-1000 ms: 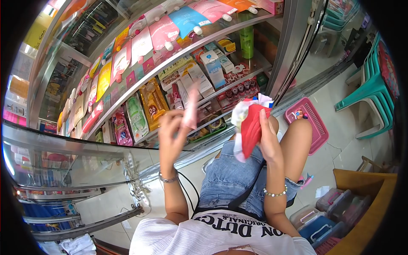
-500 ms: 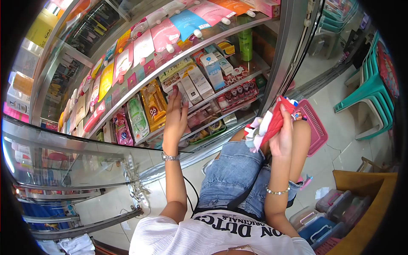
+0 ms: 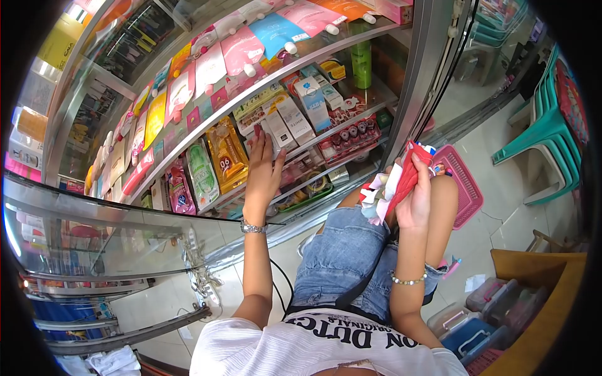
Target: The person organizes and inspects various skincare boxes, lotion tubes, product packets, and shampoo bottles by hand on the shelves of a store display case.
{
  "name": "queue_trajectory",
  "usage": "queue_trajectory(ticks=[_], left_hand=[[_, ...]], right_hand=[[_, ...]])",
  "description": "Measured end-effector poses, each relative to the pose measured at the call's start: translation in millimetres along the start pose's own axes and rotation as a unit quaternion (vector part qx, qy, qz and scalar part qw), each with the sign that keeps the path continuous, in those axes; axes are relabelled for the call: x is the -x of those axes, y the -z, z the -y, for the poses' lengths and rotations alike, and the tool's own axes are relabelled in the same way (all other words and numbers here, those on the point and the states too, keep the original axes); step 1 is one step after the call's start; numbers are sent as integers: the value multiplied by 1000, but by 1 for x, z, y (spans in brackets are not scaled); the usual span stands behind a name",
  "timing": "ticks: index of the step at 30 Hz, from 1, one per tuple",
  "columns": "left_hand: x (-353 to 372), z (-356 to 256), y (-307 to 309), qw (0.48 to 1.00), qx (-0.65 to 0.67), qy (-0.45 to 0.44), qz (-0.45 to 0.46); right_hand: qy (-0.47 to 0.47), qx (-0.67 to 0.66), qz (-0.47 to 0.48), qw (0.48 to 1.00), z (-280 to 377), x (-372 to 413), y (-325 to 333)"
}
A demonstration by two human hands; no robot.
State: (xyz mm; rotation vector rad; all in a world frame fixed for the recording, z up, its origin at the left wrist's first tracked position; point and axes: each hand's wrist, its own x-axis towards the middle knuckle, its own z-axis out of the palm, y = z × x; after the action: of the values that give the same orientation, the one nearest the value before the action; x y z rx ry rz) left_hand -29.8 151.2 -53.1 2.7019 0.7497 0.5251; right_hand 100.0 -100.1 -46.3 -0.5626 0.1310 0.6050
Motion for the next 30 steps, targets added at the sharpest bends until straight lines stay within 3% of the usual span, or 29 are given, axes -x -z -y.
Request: queue_trajectory(ticks=[20, 24, 25, 27, 28, 30], left_hand=[[0, 0, 0, 1000, 6, 20, 11], [0, -7, 7, 999, -12, -7, -30], [1, -9, 10, 996, 60, 17, -62], [5, -20, 19, 970, 201, 65, -124], [9, -27, 22, 970, 200, 65, -124], [22, -45, 23, 926, 343, 108, -113]], right_hand=[[9, -30, 0, 1000, 3, 0, -1], [14, 1, -34, 999, -1, -6, 5], [13, 2, -34, 999, 0, -6, 7], [-29, -72, 128, 989, 2, -6, 11], [-50, -109, 207, 971, 2, -5, 12], [-30, -78, 170, 982, -7, 2, 11]])
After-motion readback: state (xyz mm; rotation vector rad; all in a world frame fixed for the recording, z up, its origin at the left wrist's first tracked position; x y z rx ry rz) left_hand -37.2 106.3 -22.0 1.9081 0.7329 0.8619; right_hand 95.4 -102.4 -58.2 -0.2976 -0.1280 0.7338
